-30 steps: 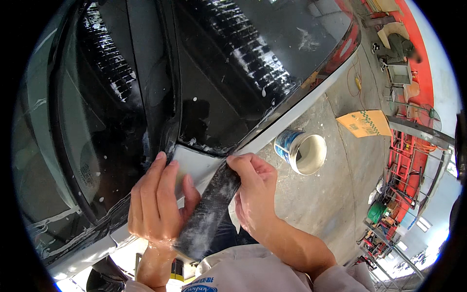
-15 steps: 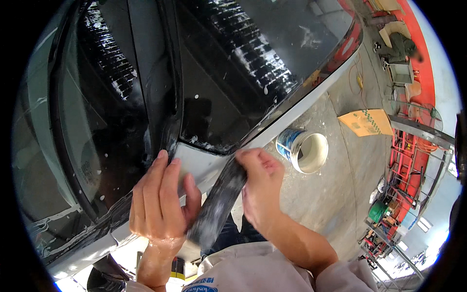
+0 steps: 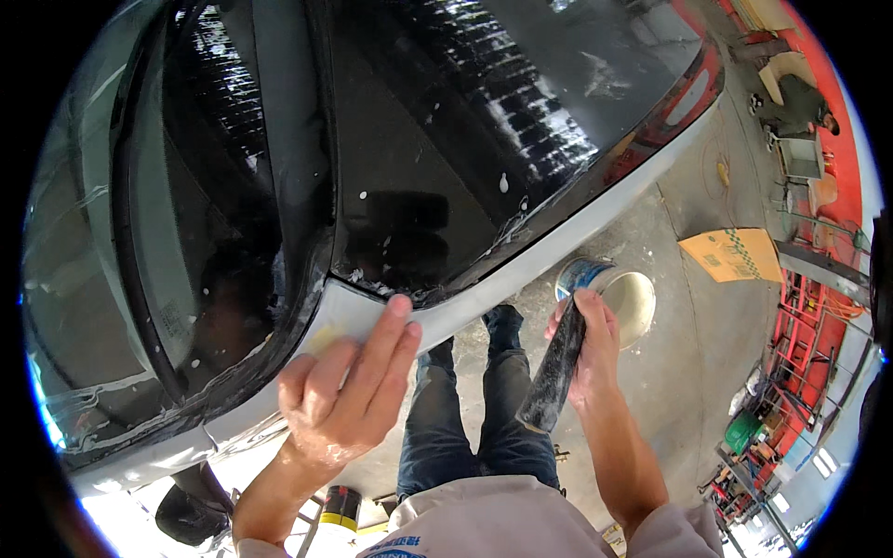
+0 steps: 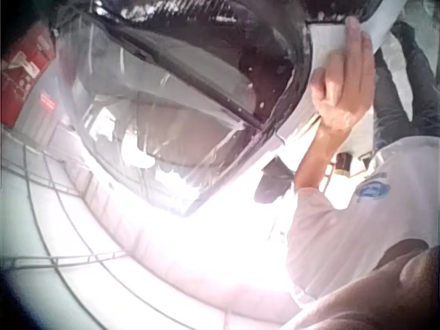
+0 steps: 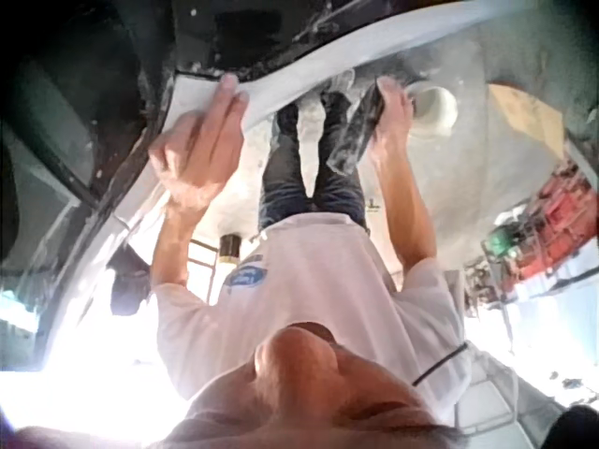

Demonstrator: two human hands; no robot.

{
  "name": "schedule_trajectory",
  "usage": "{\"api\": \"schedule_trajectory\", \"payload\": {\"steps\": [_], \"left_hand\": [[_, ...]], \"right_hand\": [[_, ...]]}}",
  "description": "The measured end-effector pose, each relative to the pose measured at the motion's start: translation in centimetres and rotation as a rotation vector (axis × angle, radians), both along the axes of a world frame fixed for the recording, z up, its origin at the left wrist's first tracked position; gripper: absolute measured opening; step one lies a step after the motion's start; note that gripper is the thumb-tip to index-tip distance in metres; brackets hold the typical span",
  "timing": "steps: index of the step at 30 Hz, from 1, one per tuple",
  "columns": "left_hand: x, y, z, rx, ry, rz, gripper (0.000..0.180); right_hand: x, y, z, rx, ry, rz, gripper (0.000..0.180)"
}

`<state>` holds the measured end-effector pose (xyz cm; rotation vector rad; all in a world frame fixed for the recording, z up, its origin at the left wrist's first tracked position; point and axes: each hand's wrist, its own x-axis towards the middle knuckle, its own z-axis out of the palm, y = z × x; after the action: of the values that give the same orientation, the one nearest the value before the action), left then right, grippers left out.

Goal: The person kneels beside a white car and uses a sanding block to sand the front wheel arch and the area around the tire. They repeatedly dip the sanding block into a bucket of water and continue sanding the car's bodywork.

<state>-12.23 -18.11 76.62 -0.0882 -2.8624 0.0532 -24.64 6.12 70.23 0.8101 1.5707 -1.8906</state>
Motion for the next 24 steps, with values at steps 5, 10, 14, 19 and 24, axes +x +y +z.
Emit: {"api": "schedule_trajectory", "payload": {"steps": [5, 10, 14, 19, 24], "left_hand": [[-0.9, 1.0, -1.4, -0.041, 0.01, -0.106, 0.015], [-2.2, 2.8, -1.4, -0.004, -0.012, -0.052, 0.016], [-2.9, 3.5, -1.1, 0.008, -0.089, -0.046, 0.019], [-1.1, 1.7, 1.2, -0.021, -0.122, 0.002, 0.013], [0.0, 3.6, 1.9, 0.185, -0.171, 0.0, 0.018]], "right_hand": [[0.8, 0.0, 0.4, -0.143, -0.093, 0.022, 0.016], [1.0, 0.9, 0.3, -0.196, -0.105, 0.116, 0.017], [0.8, 1.4, 0.3, -0.21, -0.13, 0.184, 0.017], [1.1, 1.4, -0.3, -0.264, -0.177, 0.231, 0.015], [1.8, 0.3, 0.2, -0.329, -0.311, 0.325, 0.016]]}}
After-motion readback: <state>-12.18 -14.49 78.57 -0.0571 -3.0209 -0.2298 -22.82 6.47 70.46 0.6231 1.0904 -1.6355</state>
